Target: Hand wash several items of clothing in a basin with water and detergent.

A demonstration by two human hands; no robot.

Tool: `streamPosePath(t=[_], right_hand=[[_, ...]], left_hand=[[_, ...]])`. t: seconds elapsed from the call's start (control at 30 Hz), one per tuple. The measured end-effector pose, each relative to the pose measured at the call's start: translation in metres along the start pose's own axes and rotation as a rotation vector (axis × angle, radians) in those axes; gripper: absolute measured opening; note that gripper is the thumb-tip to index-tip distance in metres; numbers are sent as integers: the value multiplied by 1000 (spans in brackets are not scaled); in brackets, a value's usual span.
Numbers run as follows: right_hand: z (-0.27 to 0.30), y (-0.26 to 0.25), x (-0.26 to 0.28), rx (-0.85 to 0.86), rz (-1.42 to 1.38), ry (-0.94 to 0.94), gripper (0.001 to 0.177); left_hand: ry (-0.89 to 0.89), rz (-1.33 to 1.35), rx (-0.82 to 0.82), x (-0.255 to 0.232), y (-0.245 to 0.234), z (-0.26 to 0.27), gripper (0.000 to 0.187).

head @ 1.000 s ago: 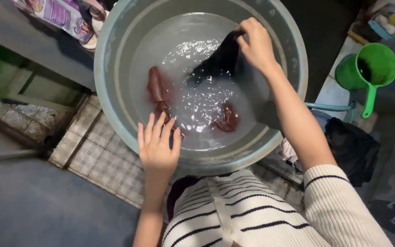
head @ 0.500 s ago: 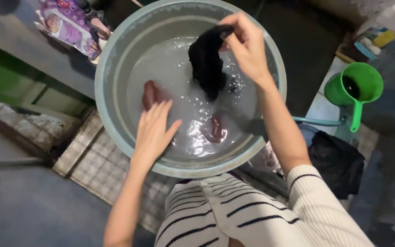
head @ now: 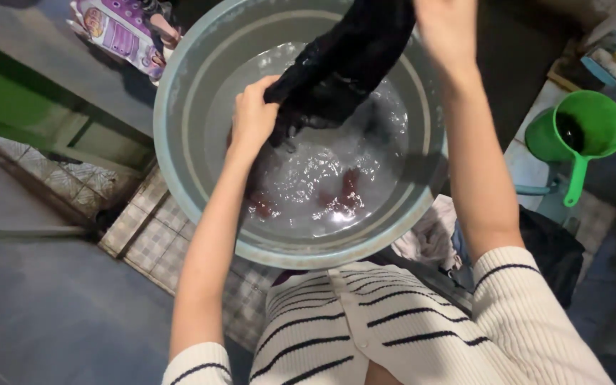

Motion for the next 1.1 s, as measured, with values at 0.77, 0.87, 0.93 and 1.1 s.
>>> streamPosePath(t=[0.77,0.87,0.93,1.1], right_hand=[[99,120,-117,1000,941,379,33],[54,87,-39,628,683,304,32],[41,71,-31,503,536,258,31],[34,56,-3,58,396,-28,29]], left_hand=[[171,-571,59,30,45,-13,27],[140,-454,-290,-8,-15,-5,38],[129,-463,-330,-13,-31,-5,39],[139,-502,-412,5,-30,1,39]])
Point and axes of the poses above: each hand's wrist, its own z-axis away from the middle knuckle, its own y-axis out of the palm, x = y × z, the point moved 8 cm from there along -z, towards the middle knuckle, and after that the axes turned 11 degrees about -z, right-handed, at the moved point
